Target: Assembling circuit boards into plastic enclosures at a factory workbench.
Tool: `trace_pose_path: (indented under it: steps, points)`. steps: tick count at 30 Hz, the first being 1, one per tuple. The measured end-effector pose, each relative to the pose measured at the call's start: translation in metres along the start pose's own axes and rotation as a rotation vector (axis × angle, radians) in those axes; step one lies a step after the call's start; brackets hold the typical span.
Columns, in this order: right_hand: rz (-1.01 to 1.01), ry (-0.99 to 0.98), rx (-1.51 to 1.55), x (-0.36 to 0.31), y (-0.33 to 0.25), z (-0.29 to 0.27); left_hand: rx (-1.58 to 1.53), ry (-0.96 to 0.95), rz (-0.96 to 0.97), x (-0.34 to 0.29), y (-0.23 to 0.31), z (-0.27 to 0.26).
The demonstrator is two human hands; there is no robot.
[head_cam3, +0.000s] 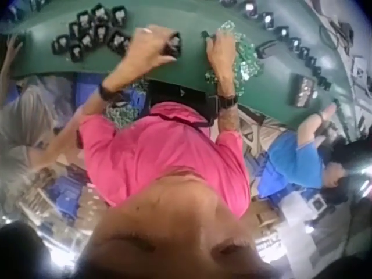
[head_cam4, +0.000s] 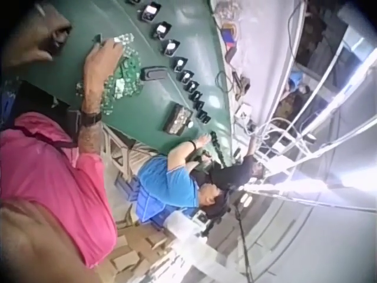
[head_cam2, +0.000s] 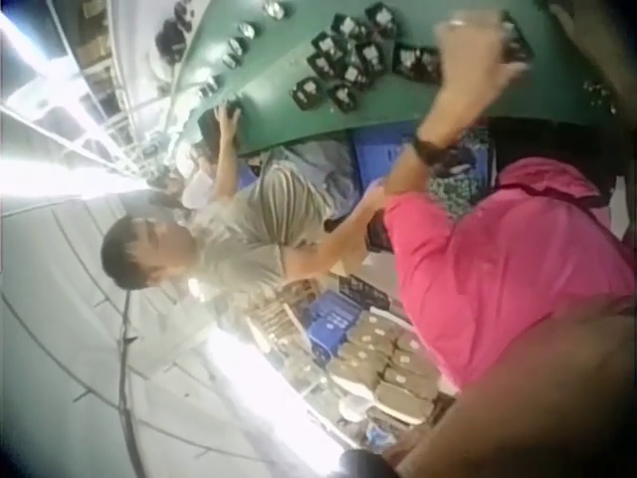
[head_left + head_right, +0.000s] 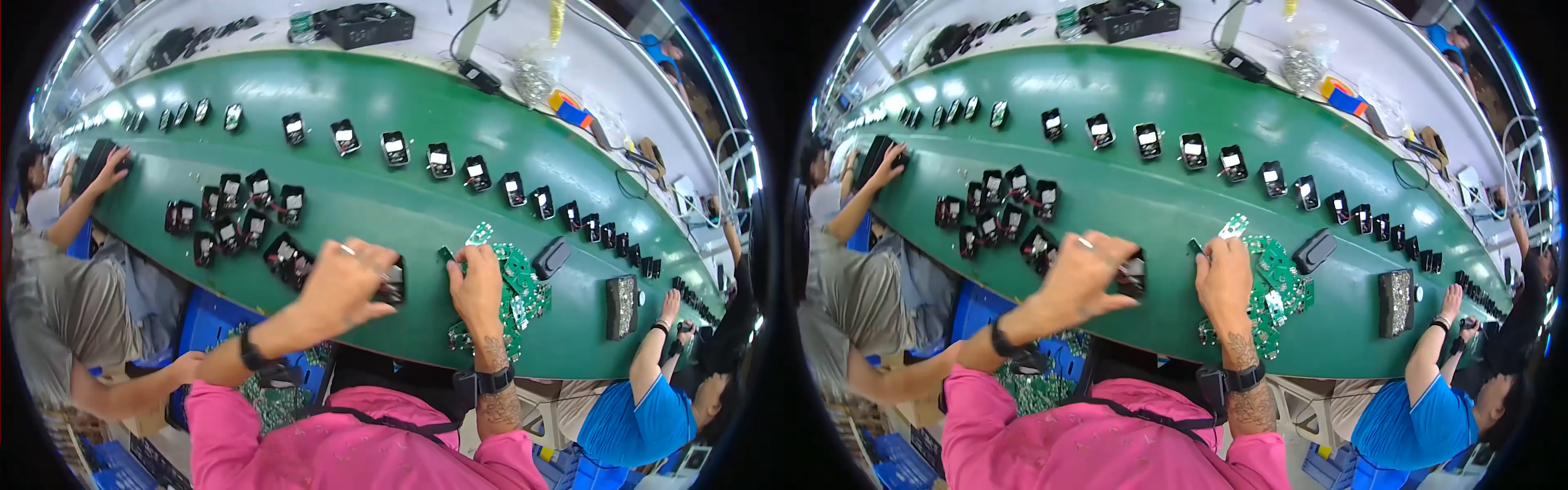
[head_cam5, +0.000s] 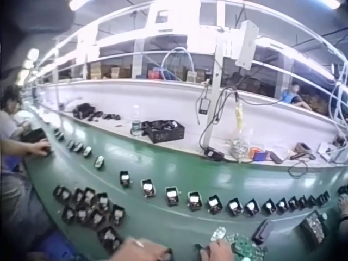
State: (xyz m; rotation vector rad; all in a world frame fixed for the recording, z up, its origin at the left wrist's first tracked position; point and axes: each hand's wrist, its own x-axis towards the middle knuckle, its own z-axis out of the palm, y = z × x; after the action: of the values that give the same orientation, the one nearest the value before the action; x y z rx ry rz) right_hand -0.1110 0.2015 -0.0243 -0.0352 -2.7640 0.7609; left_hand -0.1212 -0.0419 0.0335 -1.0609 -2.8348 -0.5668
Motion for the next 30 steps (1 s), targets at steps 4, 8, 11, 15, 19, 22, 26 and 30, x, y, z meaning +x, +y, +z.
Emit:
trace_pose_path:
  steps: [4,8,11,15,19,22,26,30]
  points:
    - [0.354,-0.139,0.483,-0.007,-0.022,-0.027,-0.119,-0.041,-0.079,-0.019,0.027,0.051]
    - [0.536,-0.099,1.145,-0.035,-0.023,-0.042,-0.145,0.231,-0.127,-0.033,0.052,0.047]
    - [0.591,-0.131,1.292,-0.061,-0.033,-0.039,-0.42,0.388,0.039,-0.037,0.07,0.054]
    - [0.544,-0.25,1.272,-0.08,-0.04,-0.041,-0.395,0.556,0.08,-0.043,0.07,0.076]
    - [0.411,-0.211,0.982,-0.086,-0.033,-0.039,-0.689,0.457,-0.177,-0.061,0.077,0.076]
    - [0.405,-0.189,0.911,-0.081,-0.036,-0.038,-1.414,0.367,-0.537,-0.069,0.076,0.079]
    - [0.423,-0.378,0.926,-0.068,-0.027,-0.027,-1.439,0.387,-0.596,-0.07,0.07,0.078]
    - [0.514,-0.354,0.933,-0.046,-0.025,-0.015,-1.47,0.484,-0.652,-0.075,0.057,0.082]
